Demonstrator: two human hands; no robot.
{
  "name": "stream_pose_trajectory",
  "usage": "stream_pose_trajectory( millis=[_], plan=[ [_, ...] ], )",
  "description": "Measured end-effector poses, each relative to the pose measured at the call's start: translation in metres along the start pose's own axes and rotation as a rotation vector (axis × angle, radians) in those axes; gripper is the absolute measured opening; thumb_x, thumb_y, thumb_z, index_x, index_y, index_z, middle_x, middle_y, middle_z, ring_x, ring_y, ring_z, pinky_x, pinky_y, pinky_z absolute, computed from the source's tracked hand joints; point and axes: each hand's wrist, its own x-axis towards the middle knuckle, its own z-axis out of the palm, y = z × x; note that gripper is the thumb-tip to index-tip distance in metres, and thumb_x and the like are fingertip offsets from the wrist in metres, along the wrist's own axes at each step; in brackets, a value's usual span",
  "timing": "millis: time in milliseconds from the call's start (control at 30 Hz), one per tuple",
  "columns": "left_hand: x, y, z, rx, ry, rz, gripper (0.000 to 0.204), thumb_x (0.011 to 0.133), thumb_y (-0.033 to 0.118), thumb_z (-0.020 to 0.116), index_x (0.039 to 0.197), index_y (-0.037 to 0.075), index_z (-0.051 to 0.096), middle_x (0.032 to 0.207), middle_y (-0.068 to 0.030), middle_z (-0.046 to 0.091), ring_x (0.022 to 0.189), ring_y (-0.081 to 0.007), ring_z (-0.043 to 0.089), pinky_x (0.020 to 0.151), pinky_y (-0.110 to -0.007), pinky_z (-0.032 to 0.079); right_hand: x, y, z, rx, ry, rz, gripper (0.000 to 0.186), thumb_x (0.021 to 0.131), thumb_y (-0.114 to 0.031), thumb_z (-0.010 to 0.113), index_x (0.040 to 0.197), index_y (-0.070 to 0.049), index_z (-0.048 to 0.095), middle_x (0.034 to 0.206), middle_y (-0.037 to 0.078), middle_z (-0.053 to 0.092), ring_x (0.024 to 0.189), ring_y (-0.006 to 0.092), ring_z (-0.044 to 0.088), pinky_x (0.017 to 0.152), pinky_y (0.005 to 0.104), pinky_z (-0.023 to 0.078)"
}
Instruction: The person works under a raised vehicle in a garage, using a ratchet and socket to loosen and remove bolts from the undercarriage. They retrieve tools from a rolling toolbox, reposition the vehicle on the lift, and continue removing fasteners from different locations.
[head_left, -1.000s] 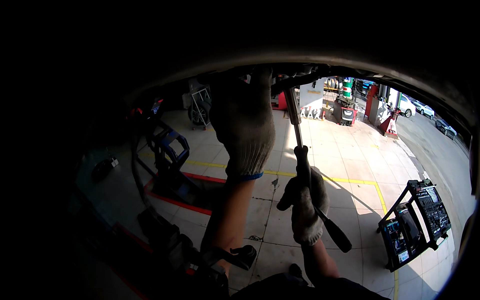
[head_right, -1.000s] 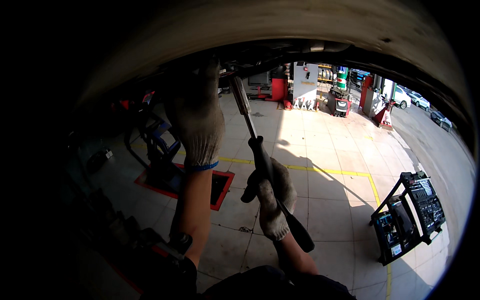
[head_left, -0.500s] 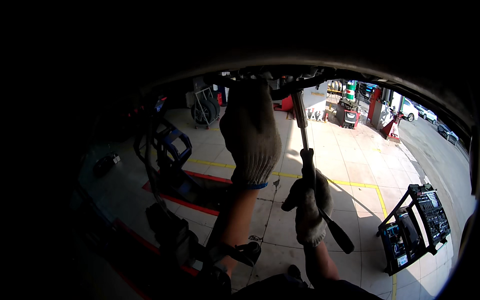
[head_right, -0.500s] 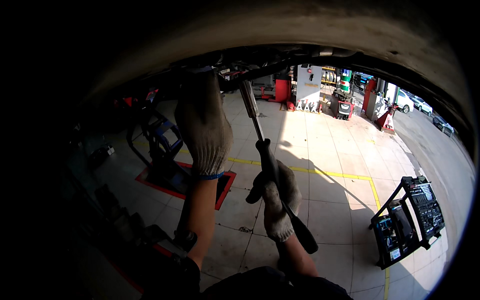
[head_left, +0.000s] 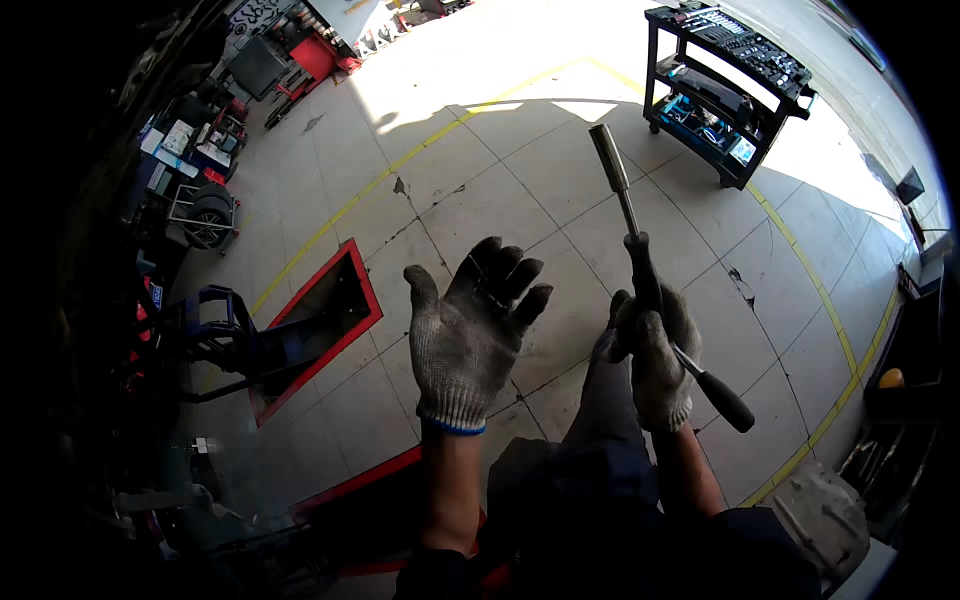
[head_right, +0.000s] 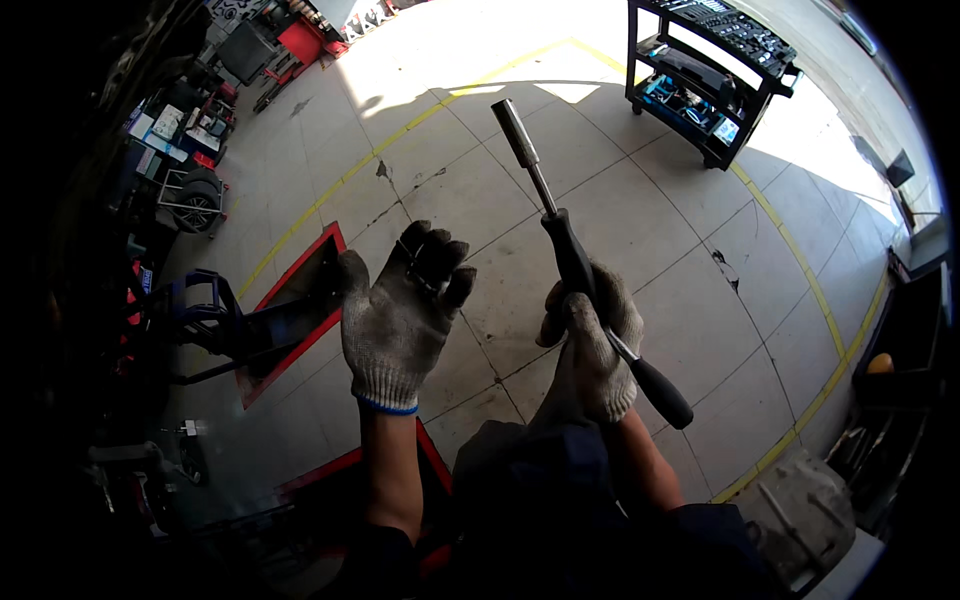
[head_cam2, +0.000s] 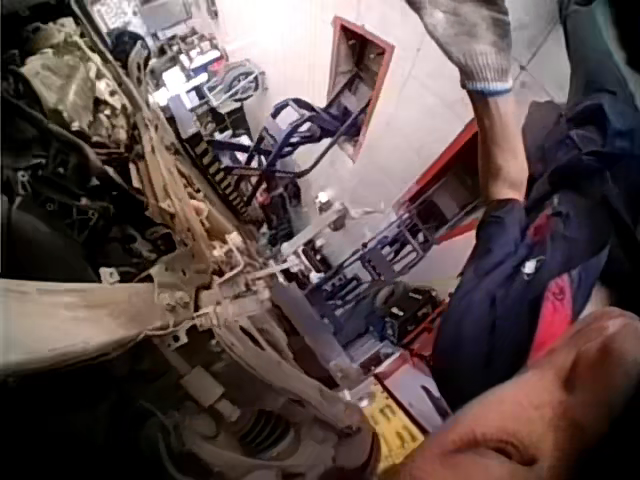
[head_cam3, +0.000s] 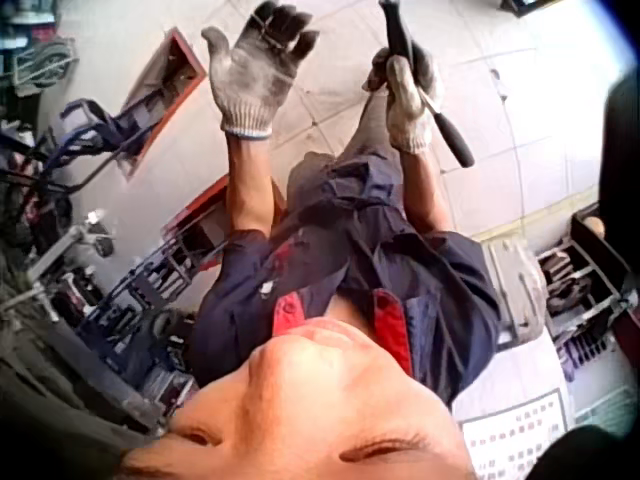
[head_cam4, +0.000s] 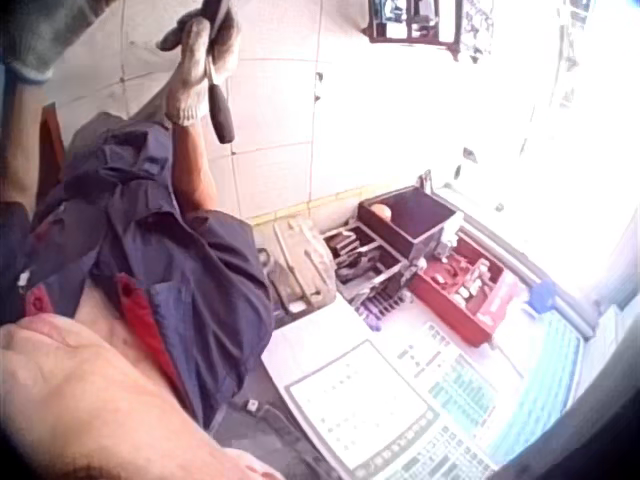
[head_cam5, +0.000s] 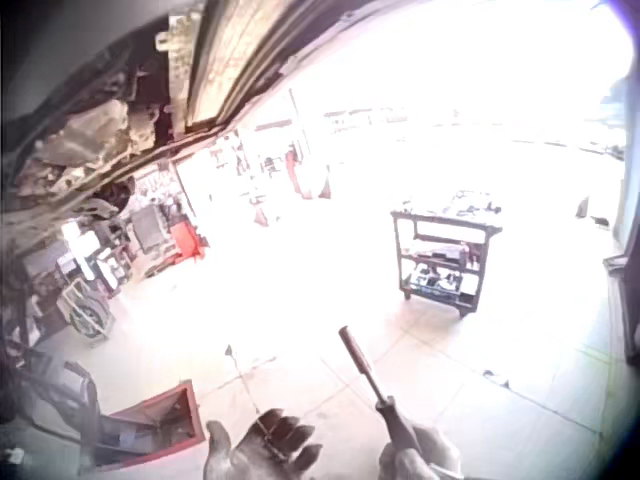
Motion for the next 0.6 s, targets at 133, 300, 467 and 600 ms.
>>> stream_pose_trajectory(
  millis=[133,300,467,600],
  plan=[
    [0.035,-0.078,-0.011,-0.013,0.160,-0.186,0.081,0.105,0.063,0.036,0.142,-0.007,0.049,0.139,-0.0285,0.058,0.136,-0.0431,0.051,0.119,-0.059,0.034,-0.036,-0.018,-0.083,0.006,0.306,0.072,0.039,0.101,-0.011,0.056,0.133,0.011,0.051,0.095,0.013,0.062,0.070,0.0163,0.063,0.062,0.0307,0.055],
    [0.074,-0.183,-0.064,0.630,0.556,-0.386,0.034,0.109,0.035,0.054,0.119,0.004,0.063,0.092,-0.0010,0.059,0.069,-0.0076,0.047,0.057,-0.021,0.042,-0.051,-0.030,-0.190,0.191,0.434,0.251,0.042,0.104,-0.014,0.059,0.139,0.008,0.049,0.097,0.010,0.063,0.075,0.0127,0.062,0.067,0.0299,0.055],
    [0.064,-0.305,-0.124,0.718,0.658,-0.627,0.033,0.113,0.029,0.042,0.127,0.003,0.056,0.070,0.0031,0.041,0.047,-0.0036,0.030,0.037,-0.020,0.024,-0.064,-0.083,-0.303,0.003,0.519,0.485,0.043,0.101,-0.010,0.062,0.139,0.006,0.050,0.095,0.007,0.064,0.077,0.0108,0.064,0.068,0.0279,0.056],
    [0.043,-0.387,-0.117,0.900,0.721,-1.039,0.027,0.109,0.021,0.053,0.129,0.004,0.058,0.076,0.0022,0.052,0.057,-0.0047,0.041,0.050,-0.021,0.033,-0.086,-0.131,-0.379,-0.176,0.761,0.293,0.029,0.099,-0.021,0.069,0.120,-0.001,0.062,0.084,0.006,0.065,0.071,0.0121,0.061,0.066,0.0283,0.051]
  ],
)
